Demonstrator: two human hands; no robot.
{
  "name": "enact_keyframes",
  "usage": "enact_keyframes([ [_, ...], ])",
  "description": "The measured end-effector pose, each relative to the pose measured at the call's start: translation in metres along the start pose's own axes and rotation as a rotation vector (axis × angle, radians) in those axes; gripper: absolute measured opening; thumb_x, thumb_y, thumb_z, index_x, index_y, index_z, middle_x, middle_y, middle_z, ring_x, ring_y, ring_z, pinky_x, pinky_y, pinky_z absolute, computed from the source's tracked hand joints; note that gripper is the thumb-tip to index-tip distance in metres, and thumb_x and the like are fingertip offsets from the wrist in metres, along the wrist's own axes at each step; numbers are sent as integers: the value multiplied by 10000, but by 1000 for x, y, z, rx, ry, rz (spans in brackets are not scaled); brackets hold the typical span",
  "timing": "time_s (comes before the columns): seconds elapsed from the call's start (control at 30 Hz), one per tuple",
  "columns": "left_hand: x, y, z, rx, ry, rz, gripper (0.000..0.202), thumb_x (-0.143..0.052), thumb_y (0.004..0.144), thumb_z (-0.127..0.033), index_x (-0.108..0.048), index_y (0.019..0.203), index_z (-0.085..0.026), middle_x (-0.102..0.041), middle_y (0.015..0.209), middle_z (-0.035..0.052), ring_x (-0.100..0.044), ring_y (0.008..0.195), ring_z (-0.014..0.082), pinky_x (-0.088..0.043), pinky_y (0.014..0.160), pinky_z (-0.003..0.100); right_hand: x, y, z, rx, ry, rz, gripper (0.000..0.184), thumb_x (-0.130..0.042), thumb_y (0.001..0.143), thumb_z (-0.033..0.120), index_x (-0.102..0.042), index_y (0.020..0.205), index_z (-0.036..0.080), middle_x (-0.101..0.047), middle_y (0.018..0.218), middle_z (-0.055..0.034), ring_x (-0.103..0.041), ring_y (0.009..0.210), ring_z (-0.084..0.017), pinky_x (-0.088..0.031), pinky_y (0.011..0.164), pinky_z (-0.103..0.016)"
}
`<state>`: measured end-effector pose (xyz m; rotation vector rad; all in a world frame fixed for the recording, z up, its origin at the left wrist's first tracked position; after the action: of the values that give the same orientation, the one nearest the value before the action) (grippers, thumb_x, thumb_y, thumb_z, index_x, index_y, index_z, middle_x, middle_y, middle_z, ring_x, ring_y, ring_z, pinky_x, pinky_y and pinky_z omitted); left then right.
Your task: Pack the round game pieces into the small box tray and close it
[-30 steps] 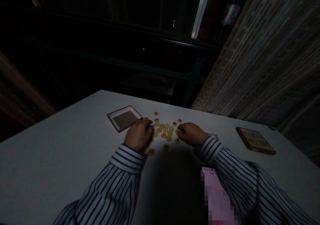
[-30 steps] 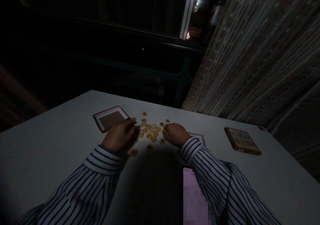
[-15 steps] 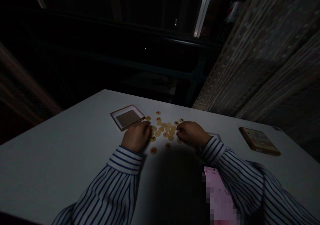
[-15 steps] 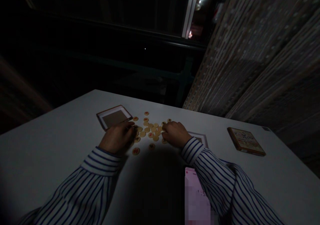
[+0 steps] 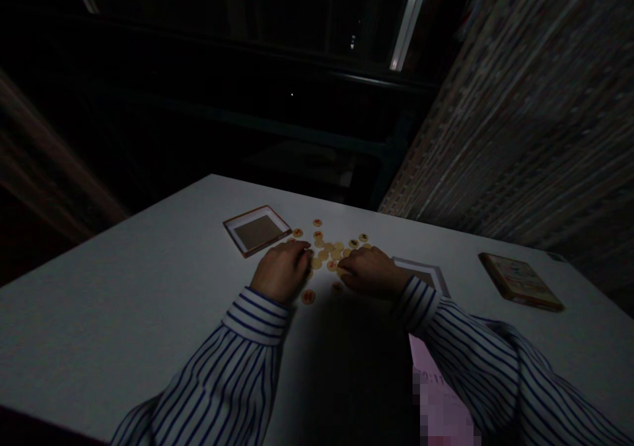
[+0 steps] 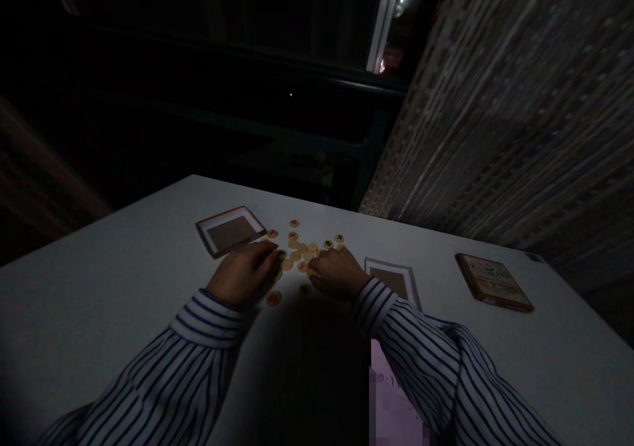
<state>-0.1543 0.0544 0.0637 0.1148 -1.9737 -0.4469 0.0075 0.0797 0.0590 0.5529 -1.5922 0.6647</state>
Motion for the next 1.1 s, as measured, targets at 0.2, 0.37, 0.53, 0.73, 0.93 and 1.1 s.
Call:
enact_keyframes([
  [0.2,-1,-1,0,8,-4,3,312,-353,827,-294,-601,976,-175,-641,975,77,-581,895,207,-433,806,326,-3,0,0,5,-16,-6,305,-375,817,346,-600,963,201,-615,938,-84,-548,884,-208,-347,764,-323],
  [0.37,-2,-1,-1,3,-19,13,318,-358,825,-287,-603,983,-162,-642,986,87,-575,923,213,-429,831,337,-3,0,-1,-1,-23,-11,289,-385,807,349,-602,926,201,-622,927,-80,-555,876,-210,-354,737,-316],
  [0.53,-2,-1,-2,1,-18,26,321,-364,821,-282,-602,1000,-165,-643,999,82,-575,938,211,-430,847,342,-6,0,0,-6,-20,9,266,-386,808,333,-599,872,186,-637,906,-76,-569,850,-197,-351,722,-300],
  [0.73,-3,-1,-2,-28,-46,19,332,-365,822,-289,-596,1016,-152,-635,1026,90,-569,960,209,-422,870,345,1,-2,-1,-23,35,-23,250,-405,803,321,-611,850,188,-650,876,-63,-575,814,-182,-346,694,-279],
  [0.93,-6,-2,-4,-88,-111,7,305,-404,806,-293,-600,1006,-173,-641,1008,68,-567,956,197,-412,887,341,11,-4,-9,-107,409,-125,258,-453,788,325,-636,914,195,-654,811,-24,-570,725,-133,-373,621,-222],
  [1.1,-6,-4,-11,-157,-167,-4,284,-461,786,-318,-597,991,-176,-645,967,63,-575,905,186,-432,839,324,3,-1,-14,-181,885,-128,306,-503,748,318,-624,967,143,-653,775,-23,-572,667,-121,-411,571,-212],
])
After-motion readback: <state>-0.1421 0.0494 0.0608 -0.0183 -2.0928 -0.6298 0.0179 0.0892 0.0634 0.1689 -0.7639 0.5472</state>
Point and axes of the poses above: each hand's wrist, its own y-axis towards the middle knuckle, its own x-axis out of the back of the hand, z = x × y, the point moved 4 cm from there along y, towards the middle knuckle
